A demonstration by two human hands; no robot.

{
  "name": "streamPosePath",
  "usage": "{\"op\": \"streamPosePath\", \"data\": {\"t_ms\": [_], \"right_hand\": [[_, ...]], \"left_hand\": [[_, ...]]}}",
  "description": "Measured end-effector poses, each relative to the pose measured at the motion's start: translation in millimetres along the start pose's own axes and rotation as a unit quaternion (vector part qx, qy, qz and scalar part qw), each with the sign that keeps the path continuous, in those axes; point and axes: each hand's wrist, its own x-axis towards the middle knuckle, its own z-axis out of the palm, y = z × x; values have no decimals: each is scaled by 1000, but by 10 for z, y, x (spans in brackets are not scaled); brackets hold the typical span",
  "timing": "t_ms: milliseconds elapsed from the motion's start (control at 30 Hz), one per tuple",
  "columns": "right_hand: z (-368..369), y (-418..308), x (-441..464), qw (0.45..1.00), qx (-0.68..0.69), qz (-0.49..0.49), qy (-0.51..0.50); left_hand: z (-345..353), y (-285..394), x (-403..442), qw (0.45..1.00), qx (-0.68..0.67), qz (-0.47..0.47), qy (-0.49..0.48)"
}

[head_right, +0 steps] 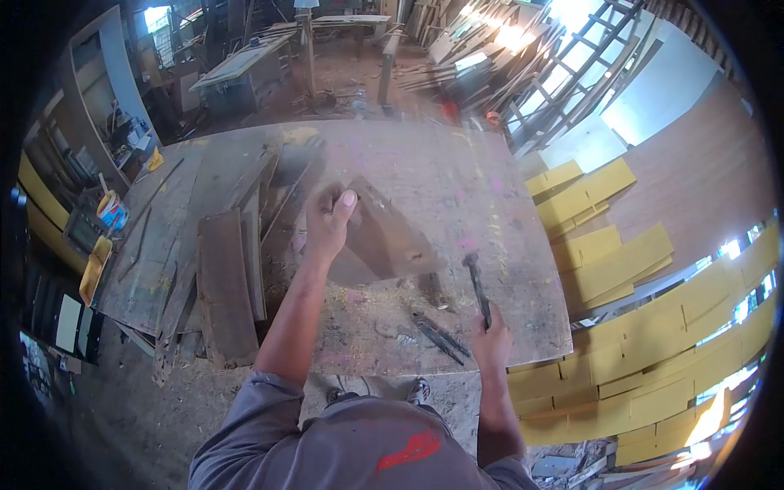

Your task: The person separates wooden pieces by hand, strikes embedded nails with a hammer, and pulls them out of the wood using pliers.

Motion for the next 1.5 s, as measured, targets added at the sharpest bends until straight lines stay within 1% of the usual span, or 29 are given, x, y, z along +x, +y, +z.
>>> {"op": "streamPosePath", "data": {"t_ms": [33,100,133,200,267,333,400,467,533,600,633,667,733,767,800,833,867,933,1000,1033,1100,1133,1200,1267,1367,1400,1433,1500], "right_hand": [[44,104,-20,999,2,26,-26],[117,262,-57,994,6,79,-76],[155,315,-70,995,57,59,-58],[205,392,-76,987,156,19,-21],[-20,85,-55,973,228,-44,5],[-439,-471,-78,959,267,-92,11],[-672,-951,-45,955,260,-145,-12],[-749,-1196,10,947,234,-215,-48],[-807,-1315,40,945,237,-215,-64],[-890,-1457,77,939,270,-207,-38],[-969,-1522,49,934,302,-192,-6],[-998,-1549,17,927,332,-173,25],[-839,-1503,48,933,289,-215,0],[-806,-1483,87,934,266,-239,-7],[-894,-1445,142,939,141,-295,-105],[-877,-1409,151,932,164,-306,-101],[-828,-1352,129,927,186,-311,-100],[-880,-1398,120,929,238,-270,-84],[-1082,-1524,88,938,299,-166,-51],[-1056,-1550,107,938,294,-183,-36],[-986,-1572,125,935,282,-215,3],[-969,-1569,123,952,237,-184,-54],[-709,-1344,165,956,193,-207,-81],[-556,-1234,186,952,201,-211,-92],[-581,-1237,277,951,200,-235,12],[-670,-1298,286,949,226,-216,32],[-826,-1410,285,946,252,-198,52],[-881,-1518,323,942,269,-187,75]], "left_hand": [[-28,45,1,1000,1,1,-5],[-59,152,3,998,63,-24,7],[-66,182,0,995,94,-36,14],[-86,126,-16,994,108,-27,-2],[-126,103,-73,989,141,-9,-32],[-141,150,-142,978,192,26,-75],[-76,323,-226,979,177,25,-96],[-55,357,-326,977,178,29,-110],[-109,311,-362,972,199,37,-117],[-132,373,-389,975,183,55,-114],[-162,408,-436,976,177,57,-113],[-211,400,-473,976,177,32,-126],[-273,404,-459,972,176,-8,-158],[-284,388,-458,975,159,4,-157],[-284,352,-447,978,142,19,-152],[-298,321,-453,980,126,31,-151],[-318,289,-468,981,117,21,-152],[-357,244,-475,984,97,0,-150],[-400,280,-513,983,100,-7,-155],[-402,301,-492,982,100,-5,-159],[-446,206,-489,976,159,-18,-150],[-470,172,-487,971,187,-22,-145],[-503,216,-494,983,147,-4,-113],[-494,297,-491,993,85,0,-80],[-733,1,-512,992,89,-24,-82],[-753,90,-504,994,56,-40,-85],[-784,127,-521,993,52,-50,-95],[-839,175,-502,990,44,-66,-115]]}}
